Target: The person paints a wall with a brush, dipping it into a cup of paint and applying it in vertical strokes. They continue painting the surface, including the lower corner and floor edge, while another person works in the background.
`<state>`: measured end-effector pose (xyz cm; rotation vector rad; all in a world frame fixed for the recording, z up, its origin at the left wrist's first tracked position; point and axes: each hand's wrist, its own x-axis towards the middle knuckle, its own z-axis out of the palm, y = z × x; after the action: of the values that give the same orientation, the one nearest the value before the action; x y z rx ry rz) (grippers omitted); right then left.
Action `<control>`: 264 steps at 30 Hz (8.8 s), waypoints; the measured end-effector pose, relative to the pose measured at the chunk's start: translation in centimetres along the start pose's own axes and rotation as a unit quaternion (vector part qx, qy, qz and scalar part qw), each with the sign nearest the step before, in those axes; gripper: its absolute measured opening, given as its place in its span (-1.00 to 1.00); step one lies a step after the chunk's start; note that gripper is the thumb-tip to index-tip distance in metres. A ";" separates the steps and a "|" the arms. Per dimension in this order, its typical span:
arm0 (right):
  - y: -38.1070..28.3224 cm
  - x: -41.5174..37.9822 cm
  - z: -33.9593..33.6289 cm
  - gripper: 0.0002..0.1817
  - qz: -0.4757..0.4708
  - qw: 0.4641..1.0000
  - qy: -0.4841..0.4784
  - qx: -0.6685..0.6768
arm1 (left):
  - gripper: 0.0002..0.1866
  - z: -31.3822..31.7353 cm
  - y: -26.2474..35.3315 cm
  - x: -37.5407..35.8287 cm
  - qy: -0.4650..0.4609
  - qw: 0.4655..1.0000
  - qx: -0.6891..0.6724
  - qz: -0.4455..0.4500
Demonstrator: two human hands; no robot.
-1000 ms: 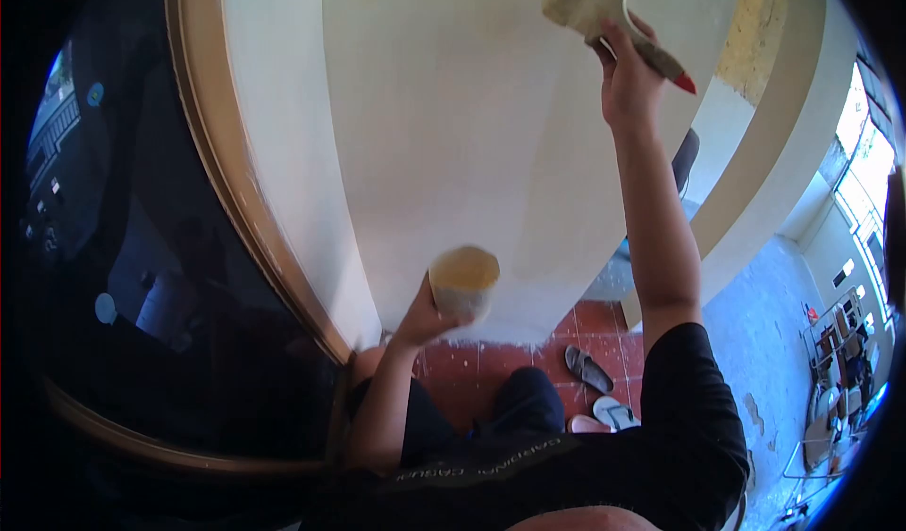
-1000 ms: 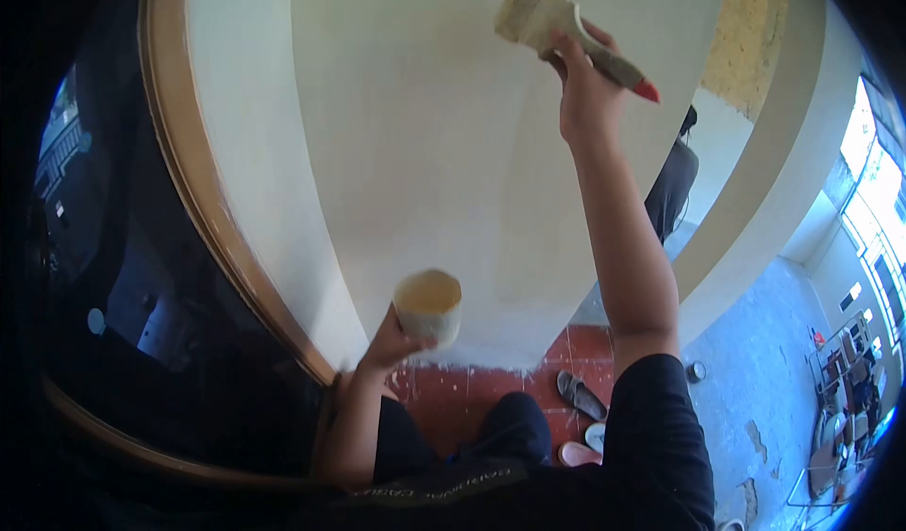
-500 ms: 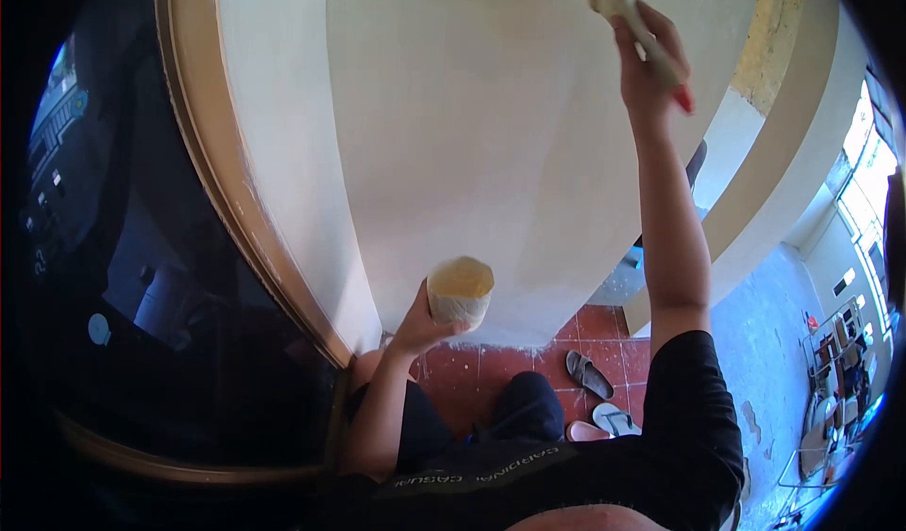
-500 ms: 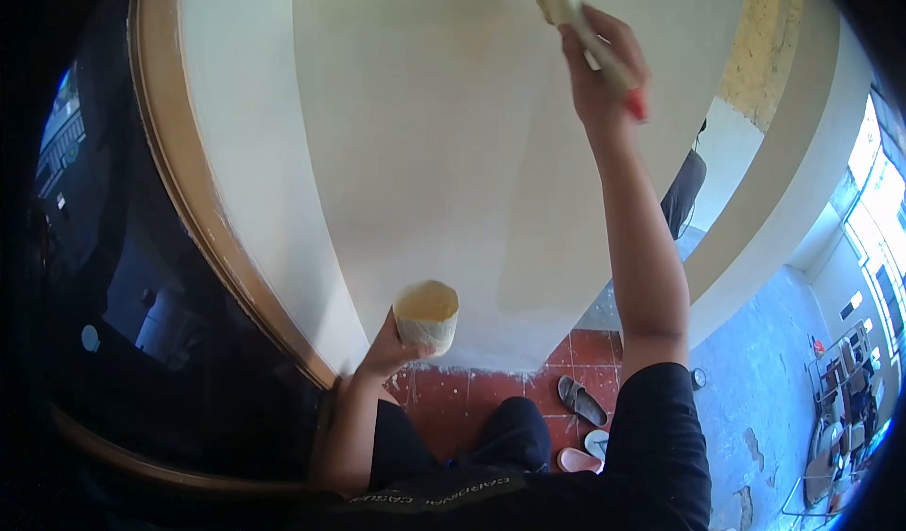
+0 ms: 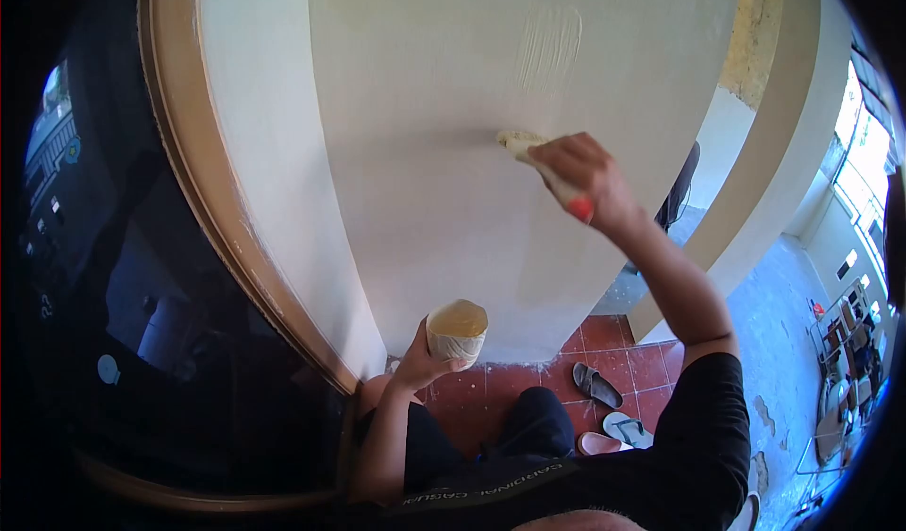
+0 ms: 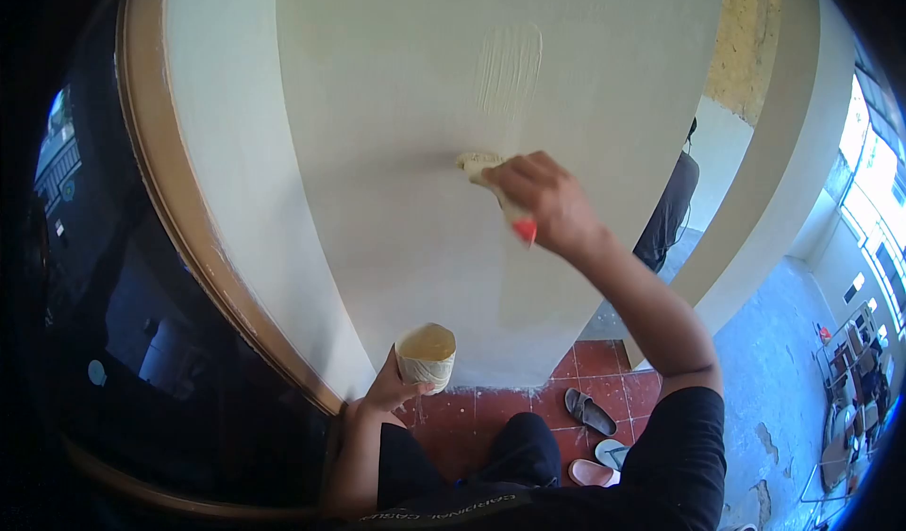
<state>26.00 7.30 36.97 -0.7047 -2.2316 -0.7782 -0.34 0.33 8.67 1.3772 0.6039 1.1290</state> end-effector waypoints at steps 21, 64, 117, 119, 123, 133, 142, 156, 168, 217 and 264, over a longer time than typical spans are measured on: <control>6.4 9.4 -5.9 -0.62 -0.107 0.973 0.082 -0.190 | -0.01 0.8 -0.9 0.0 -0.057 0.998 0.015 -0.002; 0.1 -0.8 3.7 -0.68 0.026 0.998 0.061 -0.005 | -0.09 -3.9 -12.3 -6.2 0.133 0.986 0.028 0.092; -3.8 -15.9 16.6 -0.59 -0.047 0.997 0.001 -0.057 | -0.03 -5.6 -15.3 -7.2 0.174 0.982 0.064 0.032; -6.6 -20.5 19.3 -0.60 -0.027 0.994 -0.105 -0.013 | -0.02 -5.9 -15.8 -6.8 0.159 0.984 0.058 0.059; -8.0 -17.1 15.7 -0.62 0.034 0.993 -0.083 0.078 | 0.02 -5.9 -15.8 -7.1 0.136 0.986 0.037 0.093; 3.1 11.5 -8.2 -0.78 -0.074 0.945 0.304 -0.093 | -0.02 -5.1 -13.9 -6.8 0.117 0.985 0.073 0.102; 2.3 5.1 1.7 -0.65 -0.071 0.982 0.118 -0.129 | -0.03 -4.8 -12.3 -7.0 0.105 0.987 0.059 0.105; 3.4 11.0 -0.2 -0.75 0.050 0.998 0.014 0.023 | -0.06 -4.8 -12.3 -7.0 0.101 0.985 0.066 0.124; -3.2 -1.6 7.8 -0.63 -0.053 0.996 -0.072 0.017 | -0.04 -4.5 -12.1 -7.4 0.096 0.987 0.056 0.120; -9.2 -16.7 19.5 -0.64 0.030 0.975 -0.194 0.107 | -0.04 -6.0 -15.2 -7.4 0.185 0.972 0.062 0.133; -7.7 -11.2 13.8 -0.70 0.089 0.995 0.004 0.032 | -0.05 -5.6 -14.7 -7.2 0.150 0.978 0.096 0.111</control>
<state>22.42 8.66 17.98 -0.8541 -2.1415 -0.6170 -4.25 -0.97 -8.13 1.4771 0.8064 1.5073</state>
